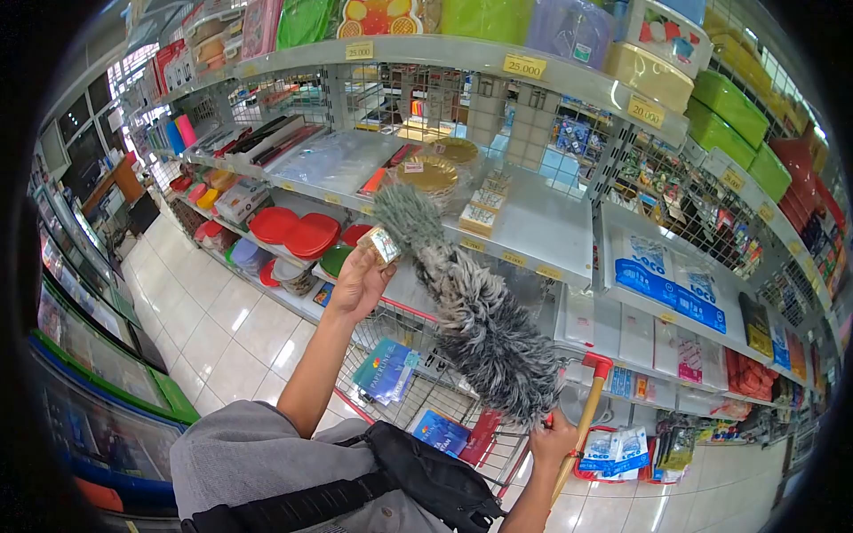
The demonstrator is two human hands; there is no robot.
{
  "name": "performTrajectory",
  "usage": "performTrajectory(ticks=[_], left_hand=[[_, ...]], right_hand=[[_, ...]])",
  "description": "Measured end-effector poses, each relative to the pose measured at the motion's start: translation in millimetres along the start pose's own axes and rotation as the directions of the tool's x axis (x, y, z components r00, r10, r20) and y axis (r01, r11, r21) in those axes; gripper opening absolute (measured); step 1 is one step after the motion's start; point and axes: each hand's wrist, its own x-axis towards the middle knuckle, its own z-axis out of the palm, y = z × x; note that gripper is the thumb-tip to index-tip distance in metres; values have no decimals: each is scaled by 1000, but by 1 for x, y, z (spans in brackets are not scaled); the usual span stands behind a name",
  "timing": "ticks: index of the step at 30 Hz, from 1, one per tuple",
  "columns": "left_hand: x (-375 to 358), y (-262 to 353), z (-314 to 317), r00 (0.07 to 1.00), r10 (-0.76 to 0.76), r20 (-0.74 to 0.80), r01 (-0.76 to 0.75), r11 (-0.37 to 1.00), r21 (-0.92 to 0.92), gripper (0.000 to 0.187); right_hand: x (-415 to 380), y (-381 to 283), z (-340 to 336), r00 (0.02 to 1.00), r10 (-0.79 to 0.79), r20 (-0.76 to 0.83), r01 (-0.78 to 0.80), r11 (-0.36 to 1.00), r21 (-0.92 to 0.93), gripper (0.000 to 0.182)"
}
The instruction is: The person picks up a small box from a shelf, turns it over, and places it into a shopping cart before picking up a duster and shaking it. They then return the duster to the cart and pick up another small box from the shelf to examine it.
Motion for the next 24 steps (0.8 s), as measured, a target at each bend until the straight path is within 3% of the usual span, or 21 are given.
performTrajectory(ticks=[2,10,12,15,24], left_hand=[[0,4,6,997,5,-78,-2,999,35,42],[-2,10,-1,998,63,-19,-62,995,74,34],[-2,11,5,996,84,-38,-79,991,110,32],[-3,14,8,994,83,-77,-69,984,167,30],[-3,21,7,991,88,-103,-71,986,153,40]], right_hand=[[0,-1,-5,999,-37,9,37,999,-28,13],[1,1,-2,998,-54,10,54,999,3,12],[0,1,-3,987,-157,-45,154,985,-75,13],[-3,10,6,996,-85,-17,83,993,-87,13],[2,-2,0,996,-88,-27,87,995,-43,16]])
